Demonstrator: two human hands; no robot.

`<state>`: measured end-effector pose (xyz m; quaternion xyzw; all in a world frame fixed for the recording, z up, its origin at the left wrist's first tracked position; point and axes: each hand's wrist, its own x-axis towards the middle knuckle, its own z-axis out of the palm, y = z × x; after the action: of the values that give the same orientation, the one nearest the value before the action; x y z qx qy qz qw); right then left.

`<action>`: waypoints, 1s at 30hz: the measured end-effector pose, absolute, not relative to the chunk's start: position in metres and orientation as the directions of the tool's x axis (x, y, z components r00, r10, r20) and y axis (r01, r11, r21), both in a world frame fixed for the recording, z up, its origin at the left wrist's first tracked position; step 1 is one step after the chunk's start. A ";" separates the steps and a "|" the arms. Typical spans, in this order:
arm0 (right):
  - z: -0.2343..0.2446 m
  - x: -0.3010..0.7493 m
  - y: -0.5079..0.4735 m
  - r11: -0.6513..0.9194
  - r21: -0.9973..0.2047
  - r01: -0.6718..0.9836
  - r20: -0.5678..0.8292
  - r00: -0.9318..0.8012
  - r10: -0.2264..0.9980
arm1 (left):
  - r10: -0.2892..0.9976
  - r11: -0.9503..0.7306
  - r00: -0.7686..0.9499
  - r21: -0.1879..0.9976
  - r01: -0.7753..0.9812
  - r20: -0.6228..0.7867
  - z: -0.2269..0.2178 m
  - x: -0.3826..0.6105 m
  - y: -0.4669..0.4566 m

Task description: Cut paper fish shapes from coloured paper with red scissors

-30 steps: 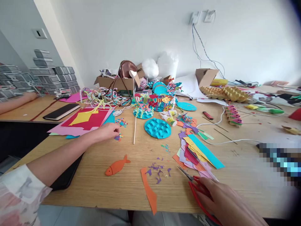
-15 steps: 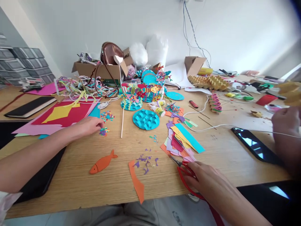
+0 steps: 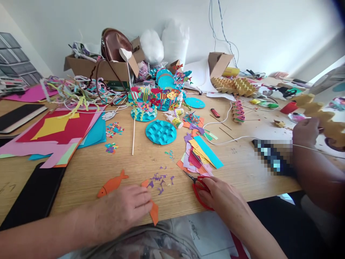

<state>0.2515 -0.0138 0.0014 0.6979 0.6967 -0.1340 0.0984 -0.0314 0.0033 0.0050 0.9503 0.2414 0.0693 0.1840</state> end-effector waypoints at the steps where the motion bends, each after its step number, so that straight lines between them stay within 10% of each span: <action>1: 0.001 0.252 -0.014 -0.005 -0.069 0.998 -0.312 -0.017 0.950 | 0.433 -0.846 0.902 0.348 0.403 0.008 0.004 -0.033 -0.002; 6: 0.005 0.249 -0.014 -0.054 -0.073 0.996 -0.362 0.024 0.932 | 0.342 -0.902 0.932 0.236 0.362 -0.122 0.003 -0.044 -0.008; 18: 0.010 0.241 -0.019 -0.102 -0.171 0.980 -0.317 0.044 0.948 | 0.372 -0.906 0.928 0.206 0.370 -0.030 -0.023 -0.078 0.018; 25: 0.011 0.242 -0.018 -0.126 -0.124 0.984 -0.324 0.080 0.943 | 0.303 -0.950 0.942 -0.030 0.310 0.141 -0.023 -0.077 0.032; 30: 0.019 0.229 -0.019 -0.014 -0.295 0.955 -0.254 -0.064 0.965 | 0.305 -0.942 0.944 -0.108 0.318 0.122 -0.009 -0.070 0.047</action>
<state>0.2291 -0.0194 0.0190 0.6840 0.7019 -0.1984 -0.0124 -0.0699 0.0468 -0.0089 0.9840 0.1583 0.0518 -0.0633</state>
